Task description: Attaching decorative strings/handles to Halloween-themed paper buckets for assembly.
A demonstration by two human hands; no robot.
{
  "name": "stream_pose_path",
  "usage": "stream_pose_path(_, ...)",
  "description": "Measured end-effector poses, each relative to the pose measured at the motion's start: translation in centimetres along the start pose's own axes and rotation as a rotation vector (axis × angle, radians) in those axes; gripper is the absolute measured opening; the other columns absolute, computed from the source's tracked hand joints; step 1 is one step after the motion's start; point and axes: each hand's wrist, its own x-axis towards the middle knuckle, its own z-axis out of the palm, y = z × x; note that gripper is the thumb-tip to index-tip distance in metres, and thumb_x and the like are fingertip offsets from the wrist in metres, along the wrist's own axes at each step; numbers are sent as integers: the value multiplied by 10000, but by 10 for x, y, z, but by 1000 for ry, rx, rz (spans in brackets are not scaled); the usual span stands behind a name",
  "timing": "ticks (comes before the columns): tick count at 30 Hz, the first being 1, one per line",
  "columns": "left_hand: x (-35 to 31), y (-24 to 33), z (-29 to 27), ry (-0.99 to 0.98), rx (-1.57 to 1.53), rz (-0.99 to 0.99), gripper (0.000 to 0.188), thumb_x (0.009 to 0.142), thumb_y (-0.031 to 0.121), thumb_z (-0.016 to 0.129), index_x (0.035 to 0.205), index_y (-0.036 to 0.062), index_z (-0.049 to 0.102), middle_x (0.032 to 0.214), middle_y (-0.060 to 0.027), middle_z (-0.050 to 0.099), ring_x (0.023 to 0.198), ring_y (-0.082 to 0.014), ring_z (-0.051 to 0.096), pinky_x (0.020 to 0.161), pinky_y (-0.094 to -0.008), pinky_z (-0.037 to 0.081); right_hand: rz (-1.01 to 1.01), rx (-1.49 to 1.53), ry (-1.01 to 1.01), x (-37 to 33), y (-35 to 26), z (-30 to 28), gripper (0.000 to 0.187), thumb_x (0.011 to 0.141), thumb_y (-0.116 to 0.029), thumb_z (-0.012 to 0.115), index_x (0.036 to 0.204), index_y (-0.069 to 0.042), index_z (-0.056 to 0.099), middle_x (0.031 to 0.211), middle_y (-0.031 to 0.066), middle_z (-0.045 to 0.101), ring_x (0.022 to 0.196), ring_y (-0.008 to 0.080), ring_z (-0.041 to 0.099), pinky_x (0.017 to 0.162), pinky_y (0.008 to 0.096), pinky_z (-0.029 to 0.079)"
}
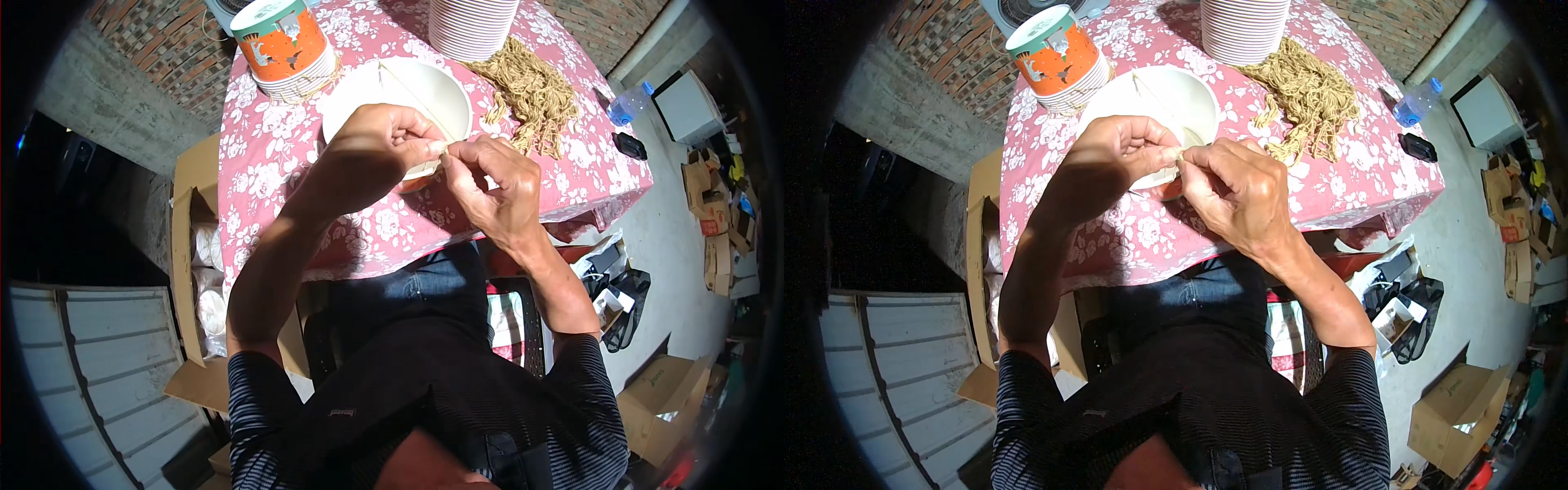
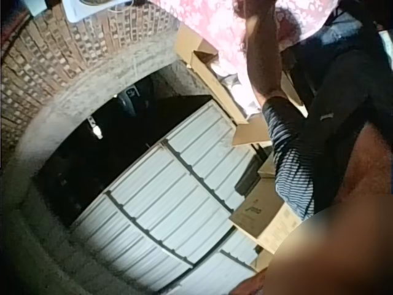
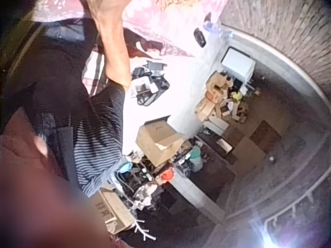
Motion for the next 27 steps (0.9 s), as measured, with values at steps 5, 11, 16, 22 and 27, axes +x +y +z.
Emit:
stream_pose_path(5, 3, -14, 7, 90, 45, 89, 236, 989, 168, 699, 1078, -48, 735, 831, -90, 716, 735, -96, 627, 654, -267, 500, 49, 21, -26, 0, -3, -3, 38, 820, 0, 728, 846, 12, 754, 636, 96, 630, 544, 174, 610, 515, 299, 442)
stream_pose_path(11, 2, -9, 8, 82, 55, 136, 235, 984, 160, 694, 1067, -55, 735, 881, -109, 745, 804, -132, 673, 738, -295, 538, 387, 333, -26, -4, 0, -7, 87, 888, -28, 711, 898, 38, 767, 698, 51, 688, 613, 58, 572, 555, 238, 431)
stream_pose_path(16, 0, -8, 4, 86, 45, 125, 236, 997, 147, 656, 1086, -61, 723, 916, -109, 743, 825, -127, 672, 754, -292, 539, 652, 448, -57, -2, -1, -13, 145, 939, -75, 705, 930, 49, 779, 754, 22, 720, 674, 40, 611, 617, 210, 473)
stream_pose_path(22, -8, 1, 0, -35, 179, 81, 198, 1005, 81, 599, 1150, 6, 710, 876, -24, 674, 783, -71, 573, 725, -255, 485, 724, 573, -69, -2, 8, -14, 168, 976, -92, 667, 932, 42, 758, 743, 22, 714, 641, 48, 633, 595, 214, 487)
stream_pose_path(27, -11, 2, 6, 0, 194, 139, 212, 990, 75, 606, 1163, 21, 715, 801, -11, 636, 709, -59, 516, 638, -261, 442, 807, 796, -83, 1, 11, -12, 191, 1003, -120, 602, 935, 26, 705, 705, 28, 664, 572, 63, 590, 537, 216, 484)
